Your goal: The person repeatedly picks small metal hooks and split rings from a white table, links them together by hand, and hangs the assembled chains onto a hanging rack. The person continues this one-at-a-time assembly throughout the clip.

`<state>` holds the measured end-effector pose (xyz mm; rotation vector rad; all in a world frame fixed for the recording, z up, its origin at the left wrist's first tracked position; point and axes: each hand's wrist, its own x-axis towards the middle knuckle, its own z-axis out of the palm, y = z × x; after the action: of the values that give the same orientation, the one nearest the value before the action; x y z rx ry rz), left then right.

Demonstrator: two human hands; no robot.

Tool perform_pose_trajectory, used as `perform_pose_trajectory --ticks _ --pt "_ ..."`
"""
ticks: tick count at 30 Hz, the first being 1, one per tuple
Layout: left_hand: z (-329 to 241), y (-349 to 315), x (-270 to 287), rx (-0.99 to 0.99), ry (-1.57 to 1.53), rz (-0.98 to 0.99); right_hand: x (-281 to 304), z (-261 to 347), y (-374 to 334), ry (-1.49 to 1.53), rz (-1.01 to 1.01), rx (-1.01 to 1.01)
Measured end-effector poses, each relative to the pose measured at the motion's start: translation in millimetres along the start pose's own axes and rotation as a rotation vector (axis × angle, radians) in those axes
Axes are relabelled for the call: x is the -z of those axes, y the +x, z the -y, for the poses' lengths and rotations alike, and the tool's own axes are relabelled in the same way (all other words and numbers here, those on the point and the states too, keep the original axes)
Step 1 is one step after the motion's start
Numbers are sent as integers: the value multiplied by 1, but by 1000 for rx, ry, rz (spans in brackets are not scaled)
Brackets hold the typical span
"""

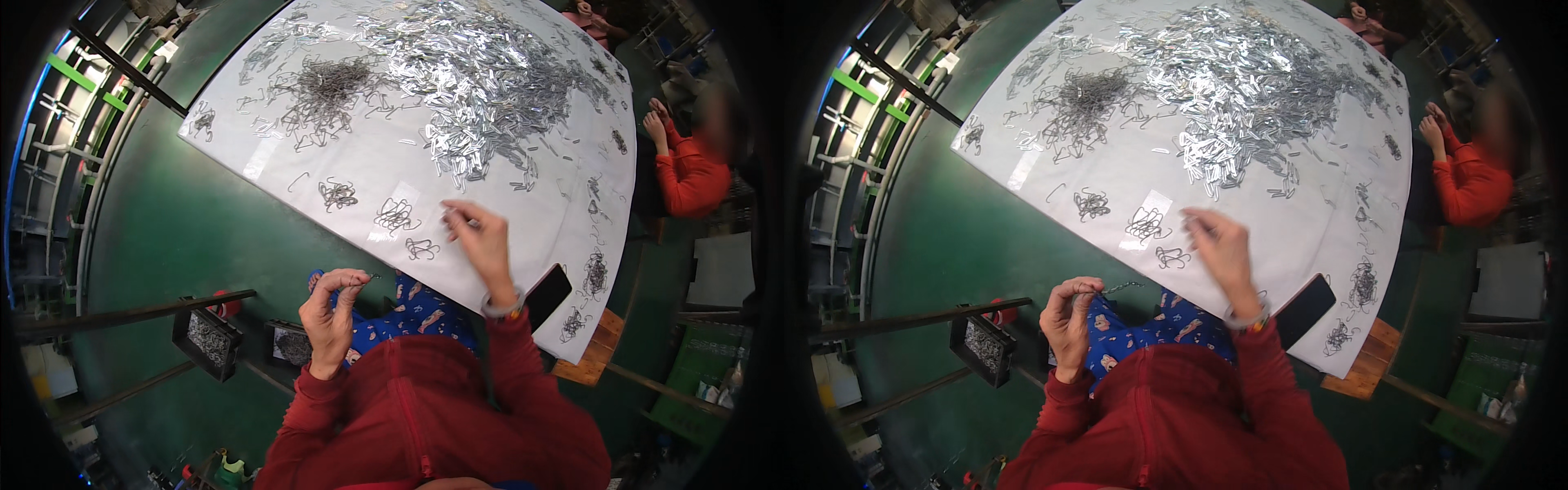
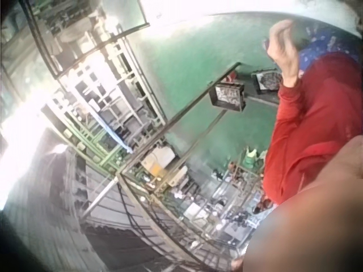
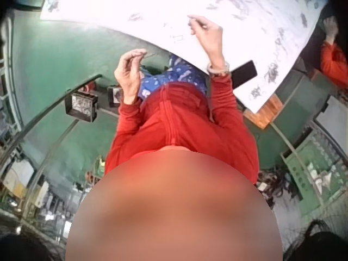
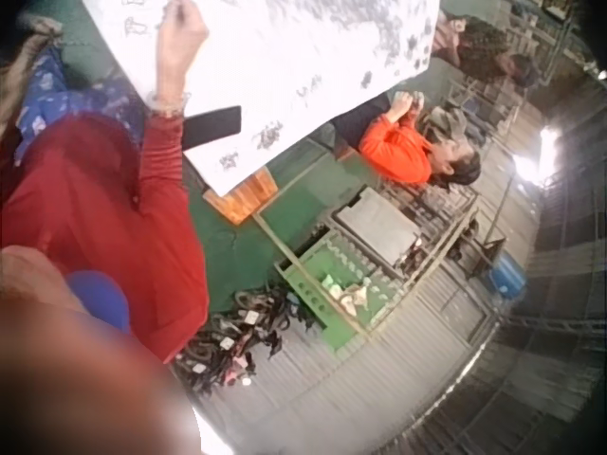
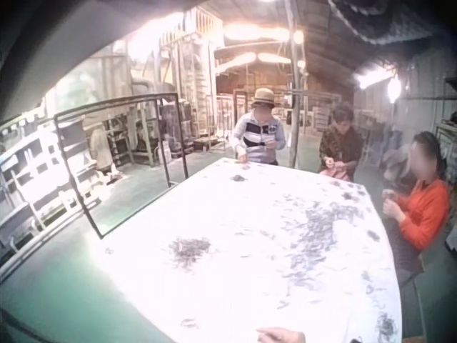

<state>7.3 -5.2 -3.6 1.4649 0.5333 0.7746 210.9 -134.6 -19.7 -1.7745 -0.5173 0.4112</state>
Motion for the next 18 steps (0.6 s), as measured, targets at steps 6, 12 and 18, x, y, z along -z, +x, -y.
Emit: perform_pose_trajectory --ticks 6,12,18 --pt "2 3 5 -15 63 57 27 -75 93 -681 -69 65" --pt "5 -9 12 12 79 19 7 -102 104 -677 -125 160" --pt "4 -15 17 -47 113 52 1 -41 62 -308 -132 139"
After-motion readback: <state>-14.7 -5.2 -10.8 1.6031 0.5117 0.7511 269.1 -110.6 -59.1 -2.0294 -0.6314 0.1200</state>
